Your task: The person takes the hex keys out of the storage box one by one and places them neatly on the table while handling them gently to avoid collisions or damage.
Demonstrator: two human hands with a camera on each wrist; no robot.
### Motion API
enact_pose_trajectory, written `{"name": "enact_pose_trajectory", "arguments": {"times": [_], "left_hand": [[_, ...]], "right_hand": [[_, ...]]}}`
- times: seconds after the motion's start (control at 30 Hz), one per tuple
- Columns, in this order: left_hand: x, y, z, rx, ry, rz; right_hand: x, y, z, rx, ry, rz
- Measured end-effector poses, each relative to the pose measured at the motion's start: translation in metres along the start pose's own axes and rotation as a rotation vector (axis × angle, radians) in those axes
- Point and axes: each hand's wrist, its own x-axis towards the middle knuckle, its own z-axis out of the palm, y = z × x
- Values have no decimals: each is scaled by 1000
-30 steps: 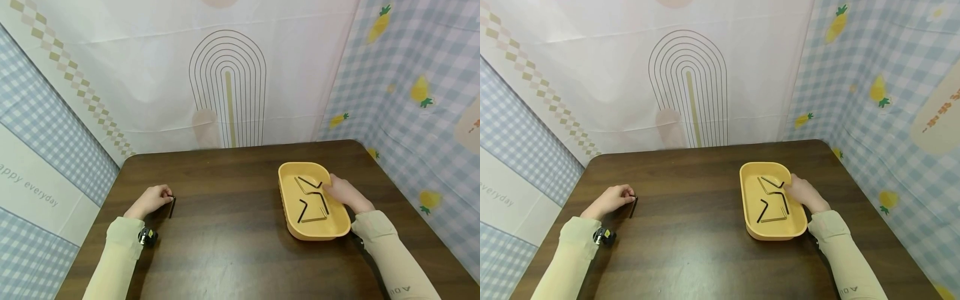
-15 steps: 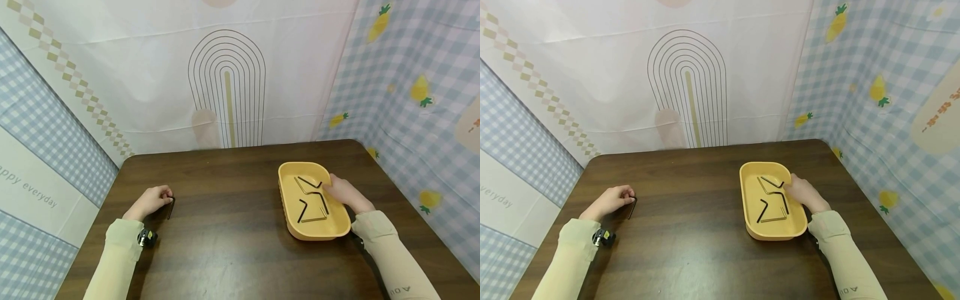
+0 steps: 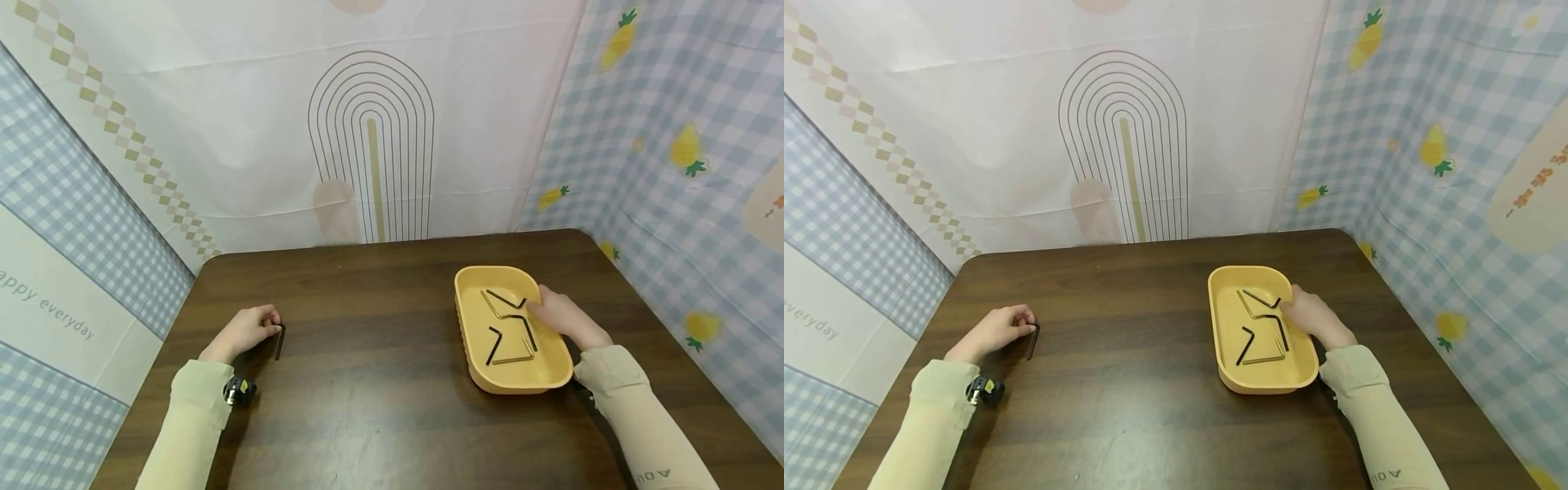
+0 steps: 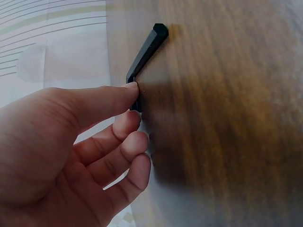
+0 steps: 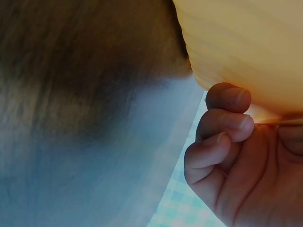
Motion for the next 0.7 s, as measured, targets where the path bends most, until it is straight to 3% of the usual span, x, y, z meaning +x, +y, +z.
{"name": "enact_pose_trajectory", "arguments": {"times": [0.2, 0.43, 0.7], "left_hand": [[2, 1, -2, 40, 9, 35], [7, 2, -6, 70, -7, 32], [27, 26, -17, 86, 19, 63]], "right_hand": [[-1, -1, 0, 0, 0, 2], [0, 0, 2, -24, -3, 8], [1, -1, 2, -50, 13, 10]]}}
